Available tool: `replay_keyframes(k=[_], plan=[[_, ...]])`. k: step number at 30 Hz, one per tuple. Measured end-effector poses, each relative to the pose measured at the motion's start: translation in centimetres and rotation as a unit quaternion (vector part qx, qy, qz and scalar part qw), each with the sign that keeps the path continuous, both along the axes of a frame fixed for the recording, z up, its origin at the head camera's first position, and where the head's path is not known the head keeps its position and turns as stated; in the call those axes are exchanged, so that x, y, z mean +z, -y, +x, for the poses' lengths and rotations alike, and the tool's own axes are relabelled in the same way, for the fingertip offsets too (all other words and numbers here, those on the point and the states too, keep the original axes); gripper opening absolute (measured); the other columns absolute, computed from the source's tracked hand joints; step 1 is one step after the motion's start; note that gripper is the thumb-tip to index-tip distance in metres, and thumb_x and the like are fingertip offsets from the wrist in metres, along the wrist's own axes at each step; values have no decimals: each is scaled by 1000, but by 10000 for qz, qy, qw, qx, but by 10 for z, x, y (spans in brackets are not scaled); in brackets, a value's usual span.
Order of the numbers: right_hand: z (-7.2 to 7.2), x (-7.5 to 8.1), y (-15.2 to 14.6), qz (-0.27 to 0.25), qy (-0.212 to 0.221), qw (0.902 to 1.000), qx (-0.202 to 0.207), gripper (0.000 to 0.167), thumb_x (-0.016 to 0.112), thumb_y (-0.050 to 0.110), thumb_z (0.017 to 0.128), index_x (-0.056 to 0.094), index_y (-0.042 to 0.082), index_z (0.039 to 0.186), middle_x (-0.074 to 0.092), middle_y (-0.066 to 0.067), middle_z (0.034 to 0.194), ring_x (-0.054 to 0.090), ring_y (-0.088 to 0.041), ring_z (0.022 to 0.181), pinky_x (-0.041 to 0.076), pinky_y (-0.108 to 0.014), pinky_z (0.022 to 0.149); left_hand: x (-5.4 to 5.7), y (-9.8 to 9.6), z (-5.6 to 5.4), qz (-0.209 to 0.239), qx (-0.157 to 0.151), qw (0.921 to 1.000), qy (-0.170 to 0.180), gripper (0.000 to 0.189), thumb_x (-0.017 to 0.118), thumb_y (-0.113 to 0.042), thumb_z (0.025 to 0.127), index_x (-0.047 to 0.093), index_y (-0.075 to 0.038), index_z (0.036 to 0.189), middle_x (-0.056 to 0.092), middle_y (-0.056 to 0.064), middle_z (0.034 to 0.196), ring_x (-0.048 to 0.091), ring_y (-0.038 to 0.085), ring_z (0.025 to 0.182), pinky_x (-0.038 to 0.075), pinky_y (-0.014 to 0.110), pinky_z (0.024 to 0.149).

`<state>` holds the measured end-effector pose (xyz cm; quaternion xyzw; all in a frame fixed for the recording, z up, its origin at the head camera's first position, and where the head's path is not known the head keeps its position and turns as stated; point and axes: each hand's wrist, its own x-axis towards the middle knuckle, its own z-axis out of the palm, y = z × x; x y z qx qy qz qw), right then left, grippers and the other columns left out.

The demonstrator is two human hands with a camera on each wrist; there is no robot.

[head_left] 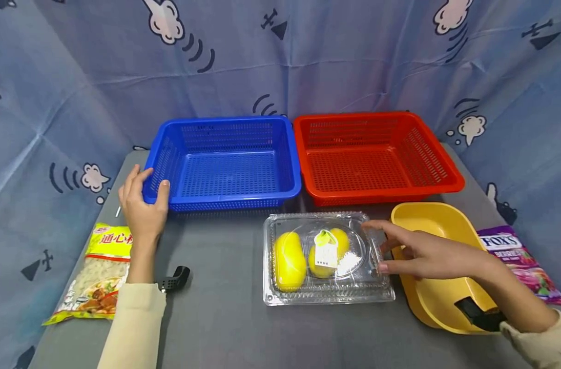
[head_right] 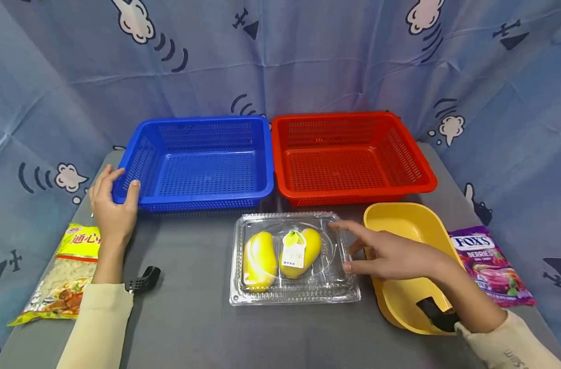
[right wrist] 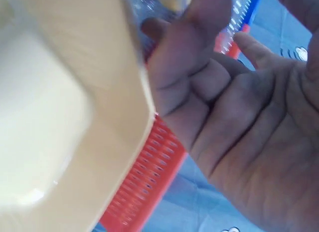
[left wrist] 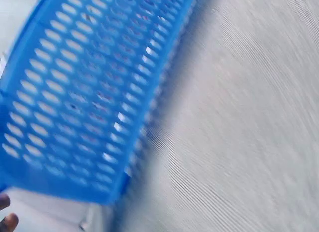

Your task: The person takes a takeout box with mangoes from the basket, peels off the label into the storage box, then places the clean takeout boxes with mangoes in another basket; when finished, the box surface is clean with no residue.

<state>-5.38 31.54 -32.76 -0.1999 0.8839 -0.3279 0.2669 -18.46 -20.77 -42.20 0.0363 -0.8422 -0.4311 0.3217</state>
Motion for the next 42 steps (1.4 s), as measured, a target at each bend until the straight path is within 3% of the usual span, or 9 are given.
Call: replay_keyframes(k=[3, 7, 11, 14, 17, 23, 28, 34, 42], plan=[[-2, 6, -1, 259, -491, 9985, -37, 82, 71, 30, 95, 23, 22, 161, 66, -3, 114, 61, -6, 83, 50, -23, 61, 14, -9, 3, -137, -231, 9994, -226, 48, 68, -35, 90, 67, -10, 131, 50, 11, 155, 38, 32, 145, 25, 56, 119], [-8, 13, 5, 511, -1316, 9897, -240, 78, 73, 29, 94, 30, 21, 158, 64, 2, 101, 48, -5, 63, 41, -22, 54, 34, -31, 9, -419, -800, 9933, -727, 42, 71, -33, 88, 72, -9, 123, 58, 15, 144, 42, 33, 140, 27, 55, 116], [-18, 13, 17, 429, -1773, 9820, -494, 71, 76, 27, 92, 41, 19, 153, 64, 0, 104, 55, -9, 76, 48, -22, 60, 45, -59, 15, -452, -1293, 9829, -1234, 37, 73, -30, 86, 75, -6, 114, 65, 18, 131, 47, 36, 131, 29, 53, 114], [-25, 9, 29, 292, -1946, 9791, -510, 66, 78, 26, 90, 49, 19, 149, 64, -3, 108, 57, -17, 89, 52, -25, 69, 46, -79, 19, -402, -1608, 9766, -1372, 35, 73, -29, 85, 76, -6, 111, 67, 17, 125, 49, 36, 126, 31, 52, 112], [-31, 3, 40, 190, -2073, 9773, -385, 60, 80, 25, 88, 57, 21, 144, 64, -4, 107, 57, -20, 91, 52, -27, 71, 44, -97, 23, -498, -2105, 9670, -1347, 34, 73, -29, 85, 76, -8, 112, 68, 16, 121, 52, 35, 120, 35, 49, 107], [-41, -10, 58, -54, -2120, 9771, -149, 47, 84, 24, 84, 70, 23, 130, 67, 3, 100, 54, -19, 90, 48, -33, 74, 40, -123, 31, -663, -3387, 9309, -1199, 29, 75, -21, 85, 76, -8, 111, 75, 10, 106, 65, 26, 104, 46, 41, 99], [-47, -15, 68, -184, -2109, 9773, -23, 43, 87, 25, 81, 76, 22, 122, 68, 5, 95, 52, -19, 89, 36, -37, 76, 33, -135, 36, -787, -3721, 9173, -1182, 23, 75, -19, 86, 77, -7, 105, 78, 8, 97, 71, 23, 93, 54, 38, 92], [-50, -20, 74, -247, -2109, 9772, -7, 38, 88, 21, 78, 79, 23, 115, 65, 2, 89, 49, -17, 88, 27, -37, 77, 24, -144, 41, -1027, -4307, 8943, -645, 25, 75, -21, 87, 76, -10, 109, 78, 4, 107, 73, 20, 104, 56, 38, 98], [-53, -26, 80, -252, -2170, 9758, -96, 29, 88, 20, 79, 82, 27, 106, 58, -3, 84, 46, -19, 87, 20, -39, 78, 8, -158, 47, -1412, -5055, 8434, 1148, 46, 71, -41, 91, 68, -20, 131, 57, -2, 150, 51, 20, 142, 38, 50, 119]])
